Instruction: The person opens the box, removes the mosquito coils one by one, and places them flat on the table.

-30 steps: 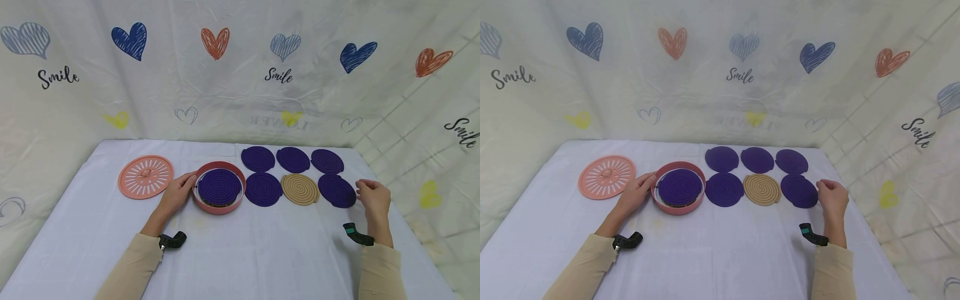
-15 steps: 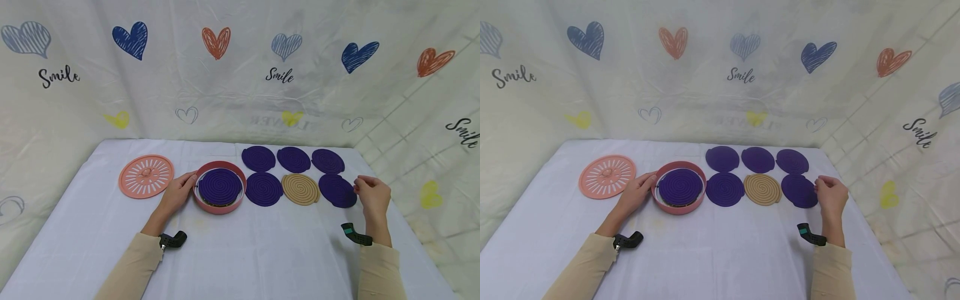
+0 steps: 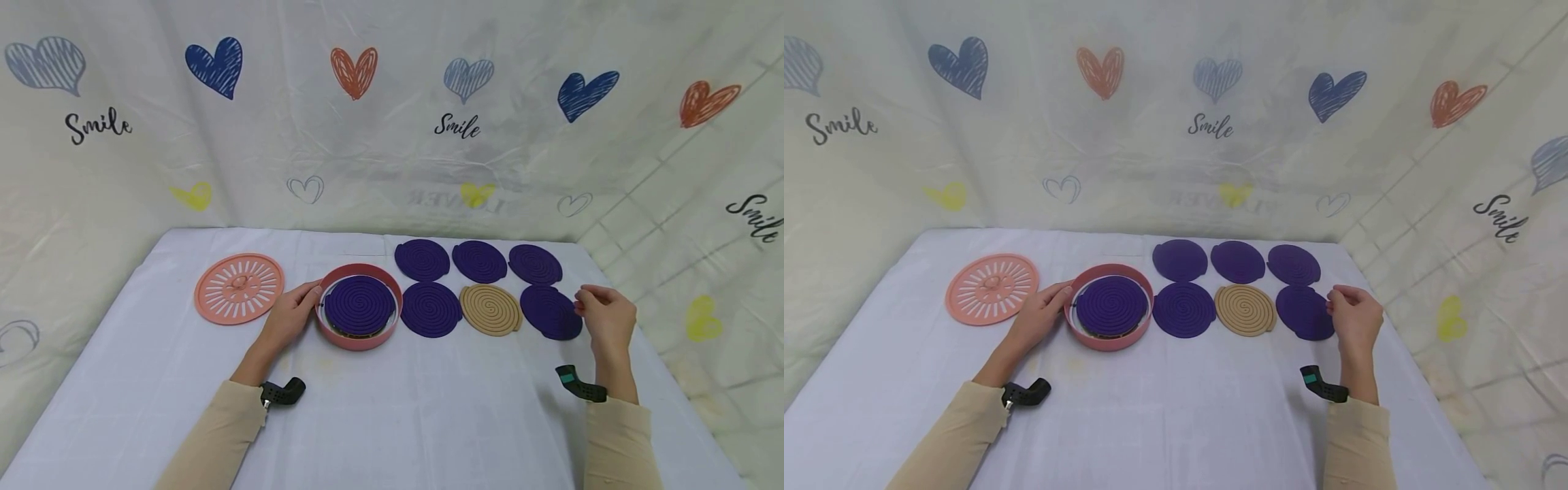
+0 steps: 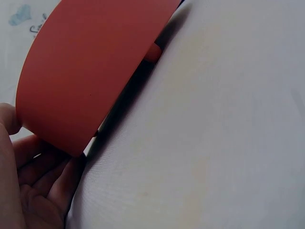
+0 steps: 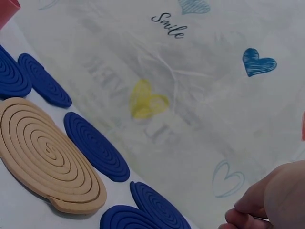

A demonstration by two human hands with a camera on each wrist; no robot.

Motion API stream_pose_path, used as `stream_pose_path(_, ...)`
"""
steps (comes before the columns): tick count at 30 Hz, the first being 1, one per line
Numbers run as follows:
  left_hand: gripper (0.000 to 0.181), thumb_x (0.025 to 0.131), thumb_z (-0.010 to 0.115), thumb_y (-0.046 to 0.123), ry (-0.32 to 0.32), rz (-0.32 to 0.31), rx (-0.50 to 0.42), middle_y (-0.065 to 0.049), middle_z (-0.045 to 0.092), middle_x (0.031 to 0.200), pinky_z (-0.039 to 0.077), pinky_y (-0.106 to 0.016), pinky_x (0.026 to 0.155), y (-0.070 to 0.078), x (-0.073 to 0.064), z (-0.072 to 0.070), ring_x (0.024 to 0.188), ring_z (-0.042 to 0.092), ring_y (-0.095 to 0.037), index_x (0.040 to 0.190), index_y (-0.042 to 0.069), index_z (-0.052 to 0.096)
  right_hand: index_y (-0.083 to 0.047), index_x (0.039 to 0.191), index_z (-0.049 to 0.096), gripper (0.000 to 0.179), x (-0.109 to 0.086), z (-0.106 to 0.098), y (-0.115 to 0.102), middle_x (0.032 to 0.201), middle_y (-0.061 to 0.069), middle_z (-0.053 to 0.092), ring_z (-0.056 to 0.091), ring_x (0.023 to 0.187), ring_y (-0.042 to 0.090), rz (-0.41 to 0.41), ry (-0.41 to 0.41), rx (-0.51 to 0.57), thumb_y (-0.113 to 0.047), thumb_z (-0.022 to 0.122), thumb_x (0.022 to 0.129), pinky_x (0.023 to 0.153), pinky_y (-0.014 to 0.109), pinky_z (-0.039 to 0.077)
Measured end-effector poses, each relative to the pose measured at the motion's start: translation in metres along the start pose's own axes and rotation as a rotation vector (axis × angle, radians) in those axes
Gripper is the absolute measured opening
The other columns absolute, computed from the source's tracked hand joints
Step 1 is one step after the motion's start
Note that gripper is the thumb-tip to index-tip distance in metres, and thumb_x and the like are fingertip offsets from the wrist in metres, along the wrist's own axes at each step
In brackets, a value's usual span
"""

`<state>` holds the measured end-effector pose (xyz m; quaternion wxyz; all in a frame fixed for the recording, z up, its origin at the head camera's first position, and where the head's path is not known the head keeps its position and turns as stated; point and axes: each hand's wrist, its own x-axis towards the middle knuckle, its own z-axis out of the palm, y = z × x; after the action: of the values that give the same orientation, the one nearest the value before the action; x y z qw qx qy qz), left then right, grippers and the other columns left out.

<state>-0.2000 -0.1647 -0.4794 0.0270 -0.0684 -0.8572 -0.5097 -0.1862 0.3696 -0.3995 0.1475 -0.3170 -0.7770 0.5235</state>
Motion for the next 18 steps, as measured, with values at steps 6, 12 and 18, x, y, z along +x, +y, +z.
stream_pose_path(6, 0.053, 0.104, 0.046, 0.051, -0.009, -0.006, 0.002, -0.006, 0.062, 0.141, 0.04, -0.048, 0.118, 0.0006, -0.0002, -0.0004, 0.14, 0.051, -0.026, 0.141, 0.017, 0.06, -0.008, 0.108, 0.065, 0.015, -0.0008, -0.0004, -0.0011, 0.066, -0.017, 0.063, 0.062, 0.059, -0.001, 0.006, 0.001, 0.047, -0.015, 0.063, 0.095, 0.056, 0.011, 0.055)
stream_pose_path(12, 0.052, 0.104, 0.046, 0.051, -0.009, -0.004, 0.005, -0.006, 0.062, 0.141, 0.04, -0.048, 0.118, -0.0002, 0.0001, -0.0005, 0.14, 0.051, -0.026, 0.141, 0.016, 0.06, -0.009, 0.109, 0.065, 0.015, -0.001, -0.0007, -0.0009, 0.066, -0.018, 0.062, 0.062, 0.06, -0.001, 0.007, 0.003, 0.038, -0.017, 0.062, 0.096, 0.056, 0.011, 0.055)
stream_pose_path(18, 0.052, 0.104, 0.046, 0.051, -0.008, -0.003, 0.003, -0.006, 0.062, 0.141, 0.039, -0.048, 0.118, -0.0015, 0.0005, -0.0001, 0.14, 0.051, -0.026, 0.141, 0.017, 0.06, -0.014, 0.105, 0.065, 0.011, 0.0003, -0.0013, 0.0005, 0.067, -0.019, 0.061, 0.062, 0.061, -0.002, 0.006, 0.003, 0.008, -0.02, 0.062, 0.097, 0.059, 0.012, 0.056)
